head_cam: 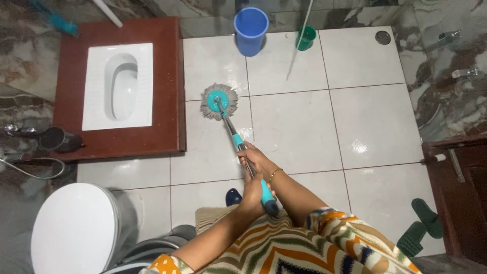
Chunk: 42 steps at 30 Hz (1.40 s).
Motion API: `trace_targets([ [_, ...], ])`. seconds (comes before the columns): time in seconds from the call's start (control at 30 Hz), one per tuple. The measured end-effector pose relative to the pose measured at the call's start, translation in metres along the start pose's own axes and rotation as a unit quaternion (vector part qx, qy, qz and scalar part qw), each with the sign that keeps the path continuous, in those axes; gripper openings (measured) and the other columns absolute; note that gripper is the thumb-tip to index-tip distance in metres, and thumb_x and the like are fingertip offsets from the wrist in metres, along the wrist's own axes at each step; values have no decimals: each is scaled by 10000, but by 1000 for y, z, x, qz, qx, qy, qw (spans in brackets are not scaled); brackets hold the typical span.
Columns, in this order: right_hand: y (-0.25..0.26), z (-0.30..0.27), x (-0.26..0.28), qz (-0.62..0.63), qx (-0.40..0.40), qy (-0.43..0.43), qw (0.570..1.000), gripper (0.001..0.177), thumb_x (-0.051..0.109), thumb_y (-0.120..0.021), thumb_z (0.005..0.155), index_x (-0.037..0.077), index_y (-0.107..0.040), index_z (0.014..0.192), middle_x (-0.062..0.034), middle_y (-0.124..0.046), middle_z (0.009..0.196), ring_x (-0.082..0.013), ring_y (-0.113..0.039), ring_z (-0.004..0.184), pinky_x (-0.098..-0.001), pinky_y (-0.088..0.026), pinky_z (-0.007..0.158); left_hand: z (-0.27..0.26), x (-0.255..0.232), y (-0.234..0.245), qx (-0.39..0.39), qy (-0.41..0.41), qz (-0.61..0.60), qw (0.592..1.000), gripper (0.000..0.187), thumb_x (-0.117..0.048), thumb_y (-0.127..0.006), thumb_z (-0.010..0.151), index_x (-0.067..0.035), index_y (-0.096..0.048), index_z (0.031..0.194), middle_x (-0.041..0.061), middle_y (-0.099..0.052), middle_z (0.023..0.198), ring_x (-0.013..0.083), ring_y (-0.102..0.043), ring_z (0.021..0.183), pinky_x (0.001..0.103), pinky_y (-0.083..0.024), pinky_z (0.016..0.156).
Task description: Mopping the floor of a bathroom using a spin mop.
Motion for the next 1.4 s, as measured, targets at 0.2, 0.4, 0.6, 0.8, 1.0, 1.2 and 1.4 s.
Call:
trace_targets([
  [0.2,68,-75,19,-6,-6,11,1000,883,-57,-598,884,132,-169,1632,-39,-545,716,-93,-515,534,-233,-477,450,20,71,-62,20,-59,107,992,551,-275,-399,1029,-379,-136,1503,95,-515,822,197,-546,625,350,-546,558],
  [0.4,168,-132,42,31,-7,52,998,802,-55,-604,889,49,-270,1611,-26,-540,743,-74,-518,538,-200,-474,456,57,161,-133,47,-46,80,995,410,-202,-448,1012,-137,-351,1405,104,-515,814,190,-552,571,330,-552,490],
  [0.6,275,-157,62,94,-25,77,992,329,-25,-561,946,5,-465,1259,-47,-565,746,-89,-510,550,-215,-468,468,45,202,-202,47,32,208,977,367,-209,-454,1026,-140,-340,1368,95,-553,874,189,-589,614,310,-549,493],
  [0.8,326,-149,72,105,-123,42,986,135,73,-539,978,4,-533,863,-47,-543,658,-111,-484,513,-226,-454,452,85,212,-210,95,4,192,977,327,-156,-544,991,-44,-450,1284,72,-540,813,151,-554,579,296,-542,455],
  [1.0,328,-126,72,198,-167,104,960,109,-6,-555,934,28,-495,849,-46,-522,652,-140,-489,512,-274,-455,455,111,169,-202,131,75,227,962,206,-136,-592,962,46,-569,1056,109,-637,785,170,-576,560,268,-529,458],
  [1.2,278,-118,98,135,-208,80,965,199,17,-660,916,50,-465,893,-29,-485,623,-131,-449,491,-274,-455,432,124,114,-184,138,90,154,974,95,-38,-597,903,-21,-516,950,58,-557,749,135,-524,564,281,-457,473],
  [1.4,190,-77,144,135,-222,51,964,247,9,-628,932,23,-404,1034,-24,-489,634,-126,-470,503,-276,-477,439,68,-12,-176,132,85,135,978,76,-42,-552,904,-28,-524,973,54,-572,767,126,-508,591,261,-471,512],
])
Point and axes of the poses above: each hand's wrist, its own z-axis towards the middle knuckle, its own y-axis out of the back of the hand, x = y × z, the point moved 6 cm from there along z, towards the middle knuckle
